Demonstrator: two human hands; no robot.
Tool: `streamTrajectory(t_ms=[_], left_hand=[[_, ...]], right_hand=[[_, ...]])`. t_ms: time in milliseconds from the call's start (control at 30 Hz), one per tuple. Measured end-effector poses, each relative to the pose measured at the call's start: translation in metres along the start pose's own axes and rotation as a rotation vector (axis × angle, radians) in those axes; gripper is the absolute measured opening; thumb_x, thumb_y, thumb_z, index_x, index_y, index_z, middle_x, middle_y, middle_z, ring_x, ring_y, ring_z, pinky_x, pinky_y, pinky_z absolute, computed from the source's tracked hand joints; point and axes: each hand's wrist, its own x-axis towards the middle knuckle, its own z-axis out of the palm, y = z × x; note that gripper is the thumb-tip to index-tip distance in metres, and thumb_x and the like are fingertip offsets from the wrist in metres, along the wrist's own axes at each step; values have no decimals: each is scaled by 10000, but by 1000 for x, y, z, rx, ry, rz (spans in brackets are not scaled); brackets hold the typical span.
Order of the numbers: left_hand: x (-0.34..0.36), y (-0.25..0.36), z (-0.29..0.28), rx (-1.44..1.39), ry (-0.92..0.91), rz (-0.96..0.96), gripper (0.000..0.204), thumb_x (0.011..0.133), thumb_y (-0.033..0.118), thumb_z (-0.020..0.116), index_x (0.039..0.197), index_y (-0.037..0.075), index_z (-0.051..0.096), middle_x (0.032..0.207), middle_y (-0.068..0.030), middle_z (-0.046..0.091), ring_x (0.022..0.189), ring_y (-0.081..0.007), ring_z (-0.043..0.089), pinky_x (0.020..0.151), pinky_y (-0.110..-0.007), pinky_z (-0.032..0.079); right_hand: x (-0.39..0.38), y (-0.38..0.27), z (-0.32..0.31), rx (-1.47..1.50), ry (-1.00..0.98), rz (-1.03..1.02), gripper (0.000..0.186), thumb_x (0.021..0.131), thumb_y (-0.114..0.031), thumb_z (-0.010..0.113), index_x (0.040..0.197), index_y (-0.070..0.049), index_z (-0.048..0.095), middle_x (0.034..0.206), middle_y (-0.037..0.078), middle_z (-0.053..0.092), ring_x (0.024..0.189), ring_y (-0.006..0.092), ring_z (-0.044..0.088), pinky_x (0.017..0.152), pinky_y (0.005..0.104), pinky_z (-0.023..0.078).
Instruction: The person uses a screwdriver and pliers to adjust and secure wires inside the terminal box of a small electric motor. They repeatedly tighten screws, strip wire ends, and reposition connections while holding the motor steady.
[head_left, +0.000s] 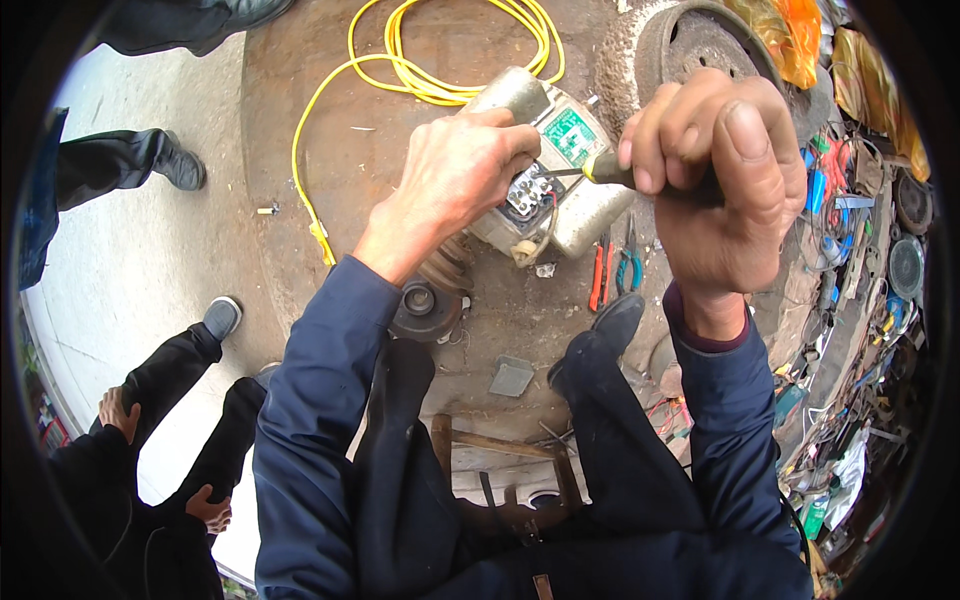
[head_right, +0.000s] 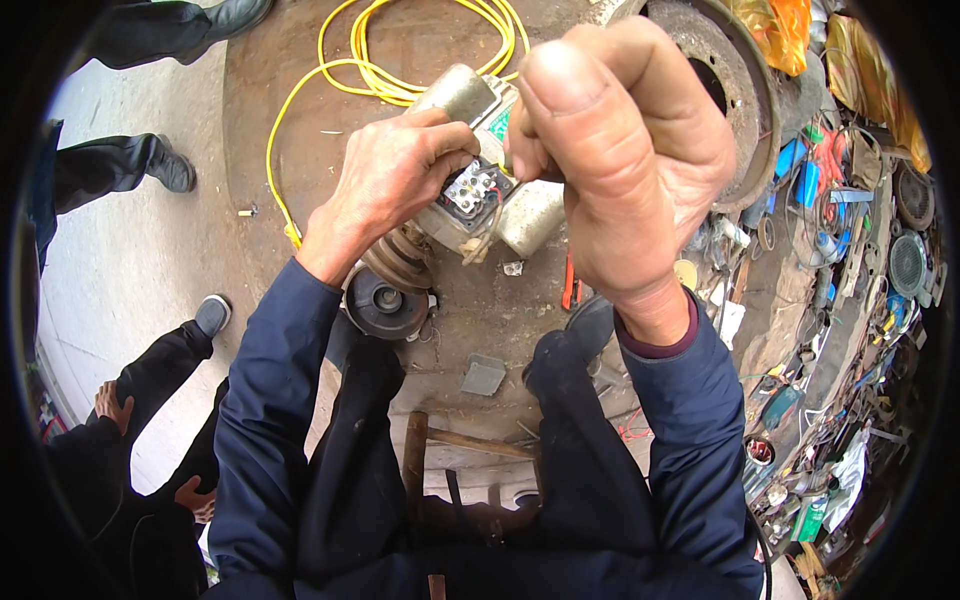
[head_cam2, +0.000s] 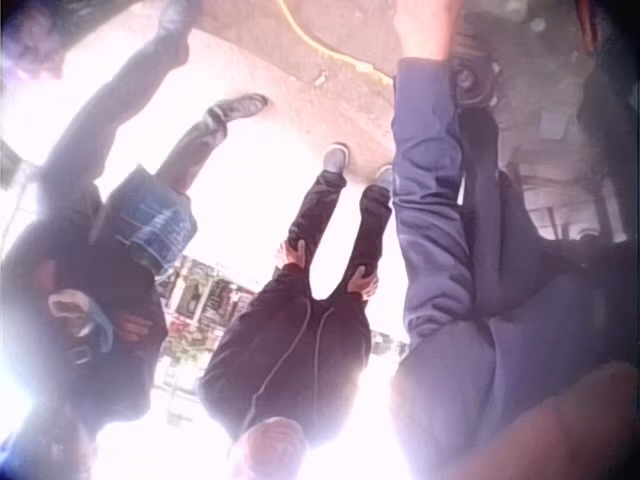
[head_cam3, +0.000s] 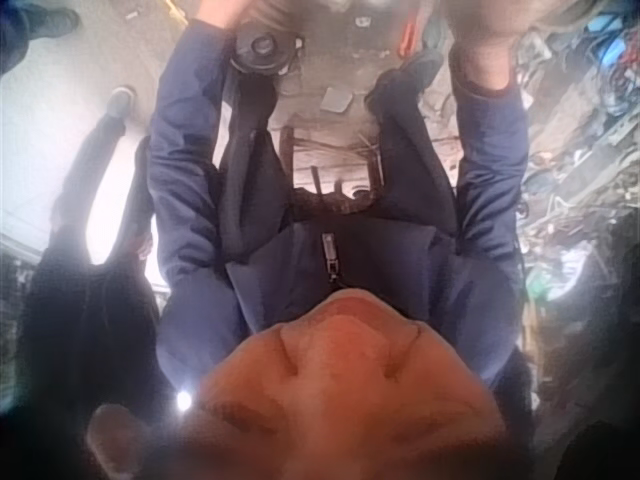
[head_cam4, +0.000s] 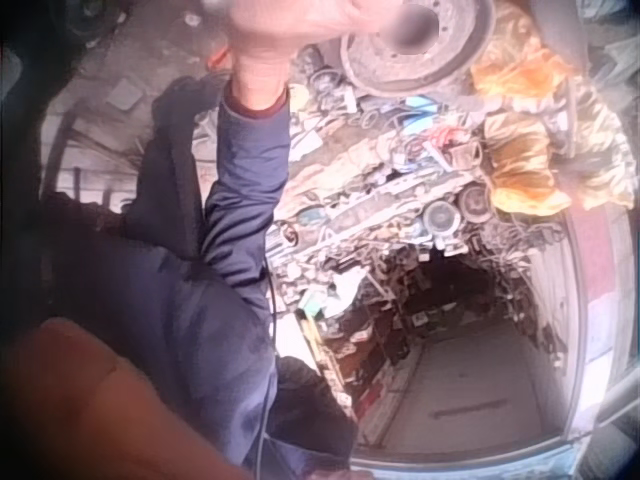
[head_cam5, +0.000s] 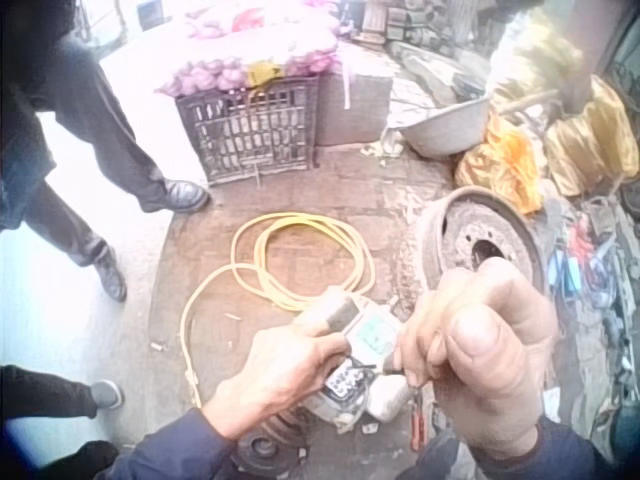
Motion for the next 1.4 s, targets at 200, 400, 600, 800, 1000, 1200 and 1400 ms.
streamTrajectory(t_ms=[200,400,600,800,1000,1200,1400], left_hand=[[-2,-1,3,-5,5,-8,79,978,229,752,1027,181,792,956,-62,719,894,-357,744,735,-485,589],[-3,-3,3,-20,29,16,101,959,199,742,1041,171,795,960,-80,719,892,-363,740,725,-495,584],[-2,-3,5,-20,40,13,102,946,199,746,1034,164,786,954,-82,721,883,-365,749,719,-499,588],[-2,-4,9,-62,68,9,179,867,103,742,1023,153,813,905,-80,717,893,-360,754,691,-508,579],[-2,-8,13,-40,66,18,121,947,233,769,1037,158,794,923,-74,720,861,-354,752,694,-497,577],[-3,-8,11,-45,79,20,119,947,238,774,1022,150,803,916,-76,721,868,-353,750,692,-500,572],[0,-8,11,-36,86,26,126,951,244,773,1024,146,807,919,-78,726,862,-351,750,693,-499,572]], right_hand=[[-11,10,23,-423,220,-105,278,1193,-186,498,1024,7,603,865,86,617,774,199,628,757,312,525],[2,-19,2,-80,-412,87,227,1078,-178,630,948,4,665,792,45,622,687,156,567,650,309,460],[2,-32,-7,-192,-493,425,297,1043,-279,692,947,2,691,775,77,631,677,179,606,666,335,487],[4,-70,0,-1067,-530,181,402,993,-67,800,1345,13,624,1098,184,739,914,240,770,805,369,621],[9,-79,4,-1128,-778,-73,373,897,35,800,1247,7,676,1219,202,686,944,318,734,809,383,601],[16,-66,-1,-1171,-737,-266,228,931,41,763,1141,-27,710,1103,157,704,855,318,726,724,393,588],[16,-76,-1,-1180,-699,-53,295,894,70,728,1170,-34,718,1195,188,694,973,371,722,831,437,599]])
